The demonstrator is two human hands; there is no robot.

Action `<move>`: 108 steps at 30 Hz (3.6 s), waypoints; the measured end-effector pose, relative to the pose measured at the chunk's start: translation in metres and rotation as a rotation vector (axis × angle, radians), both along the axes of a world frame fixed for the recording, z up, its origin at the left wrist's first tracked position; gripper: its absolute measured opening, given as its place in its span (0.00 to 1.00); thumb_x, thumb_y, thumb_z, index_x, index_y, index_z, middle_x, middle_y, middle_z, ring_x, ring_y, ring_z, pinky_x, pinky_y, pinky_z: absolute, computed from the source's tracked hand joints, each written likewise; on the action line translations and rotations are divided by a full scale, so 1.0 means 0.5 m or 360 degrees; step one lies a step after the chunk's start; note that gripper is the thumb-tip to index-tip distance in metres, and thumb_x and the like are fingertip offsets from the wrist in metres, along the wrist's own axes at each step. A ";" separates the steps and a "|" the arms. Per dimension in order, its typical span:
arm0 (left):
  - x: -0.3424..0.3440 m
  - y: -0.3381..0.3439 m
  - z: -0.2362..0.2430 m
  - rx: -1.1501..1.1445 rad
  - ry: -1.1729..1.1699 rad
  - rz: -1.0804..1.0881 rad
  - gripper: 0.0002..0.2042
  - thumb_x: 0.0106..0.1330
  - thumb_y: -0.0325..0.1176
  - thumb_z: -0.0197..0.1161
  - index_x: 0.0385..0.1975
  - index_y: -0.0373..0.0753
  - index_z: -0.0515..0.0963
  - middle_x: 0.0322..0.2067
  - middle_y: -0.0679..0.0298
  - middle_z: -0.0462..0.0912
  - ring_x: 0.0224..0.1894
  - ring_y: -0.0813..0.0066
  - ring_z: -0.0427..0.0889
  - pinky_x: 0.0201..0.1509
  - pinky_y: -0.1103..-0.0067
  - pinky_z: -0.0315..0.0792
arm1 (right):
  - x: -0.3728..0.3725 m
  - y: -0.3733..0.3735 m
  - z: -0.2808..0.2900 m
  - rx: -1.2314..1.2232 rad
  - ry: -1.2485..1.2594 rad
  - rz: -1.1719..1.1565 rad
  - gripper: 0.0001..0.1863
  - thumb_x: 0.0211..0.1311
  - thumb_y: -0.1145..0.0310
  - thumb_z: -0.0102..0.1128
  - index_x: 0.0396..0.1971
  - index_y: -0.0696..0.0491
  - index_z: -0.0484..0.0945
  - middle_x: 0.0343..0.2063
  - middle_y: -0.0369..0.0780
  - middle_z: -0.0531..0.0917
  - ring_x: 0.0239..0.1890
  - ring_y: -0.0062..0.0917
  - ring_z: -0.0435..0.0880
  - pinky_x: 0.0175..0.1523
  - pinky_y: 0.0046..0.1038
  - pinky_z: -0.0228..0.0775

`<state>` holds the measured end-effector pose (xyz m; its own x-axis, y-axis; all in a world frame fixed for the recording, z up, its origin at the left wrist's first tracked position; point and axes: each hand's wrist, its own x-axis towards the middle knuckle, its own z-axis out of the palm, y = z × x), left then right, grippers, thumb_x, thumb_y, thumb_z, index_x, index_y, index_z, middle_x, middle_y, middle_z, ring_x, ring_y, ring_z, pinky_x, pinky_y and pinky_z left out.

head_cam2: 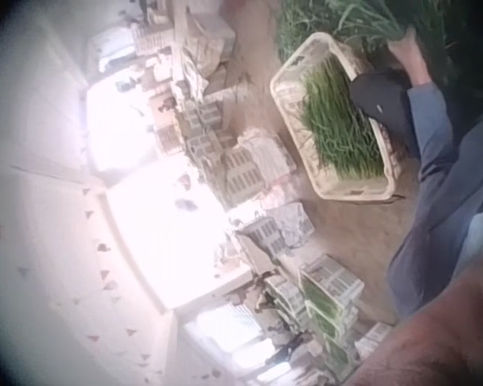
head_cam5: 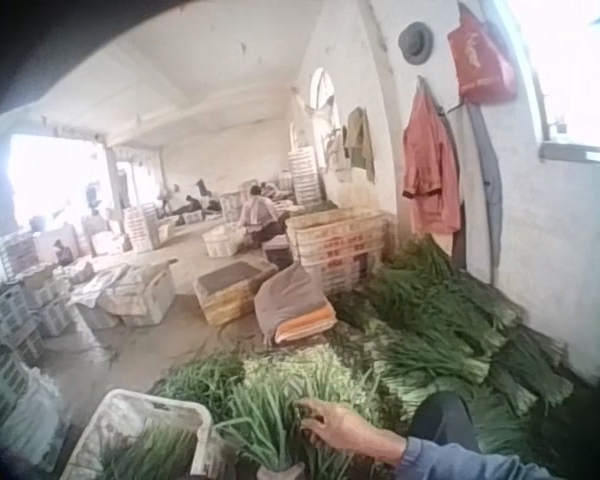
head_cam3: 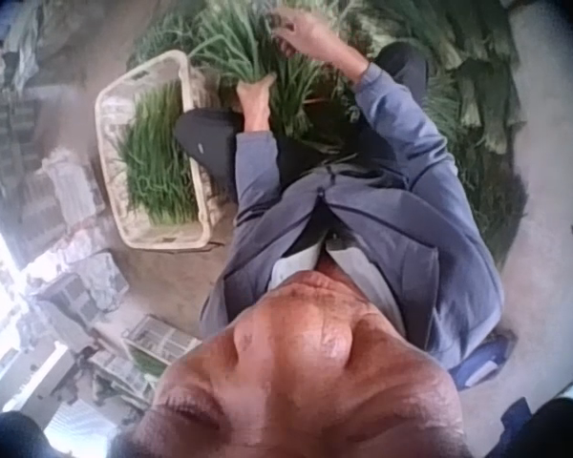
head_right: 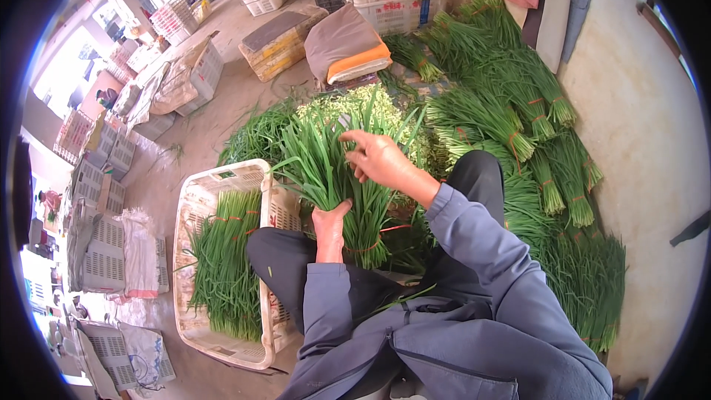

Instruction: The person bundles chives with red ties, trims the root ends using a cleaver, and places the finished bundles into a plastic crate.

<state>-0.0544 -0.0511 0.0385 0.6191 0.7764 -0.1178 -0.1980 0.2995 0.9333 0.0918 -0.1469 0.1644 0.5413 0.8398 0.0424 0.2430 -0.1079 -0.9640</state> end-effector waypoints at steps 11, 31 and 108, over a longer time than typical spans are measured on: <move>-0.001 0.005 -0.012 0.0076 0.0047 -0.0012 0.23 0.52 0.16 0.67 0.51 0.31 0.76 0.45 0.64 0.82 0.44 0.75 0.81 0.53 0.78 0.74 | -0.010 -0.006 -0.014 0.0200 0.0457 0.0125 0.09 0.73 0.70 0.54 0.38 0.61 0.78 0.25 0.37 0.82 0.23 0.19 0.83 0.29 0.21 0.80; -0.001 0.032 -0.023 -0.0239 -0.0087 0.0139 0.22 0.51 0.15 0.69 0.50 0.30 0.77 0.43 0.61 0.84 0.41 0.70 0.83 0.49 0.75 0.77 | -0.114 -0.145 -0.087 -0.0327 -0.0664 0.1146 0.17 0.62 0.72 0.62 0.51 0.57 0.78 0.35 0.42 0.85 0.22 0.20 0.82 0.31 0.26 0.77; -0.022 0.062 -0.056 -0.0719 -0.0645 -0.0074 0.19 0.68 0.25 0.56 0.58 0.33 0.72 0.54 0.57 0.80 0.54 0.59 0.80 0.61 0.62 0.74 | 0.091 -0.017 -0.062 0.0599 0.0613 -0.0352 0.09 0.71 0.68 0.56 0.39 0.58 0.80 0.24 0.35 0.82 0.26 0.19 0.82 0.35 0.22 0.78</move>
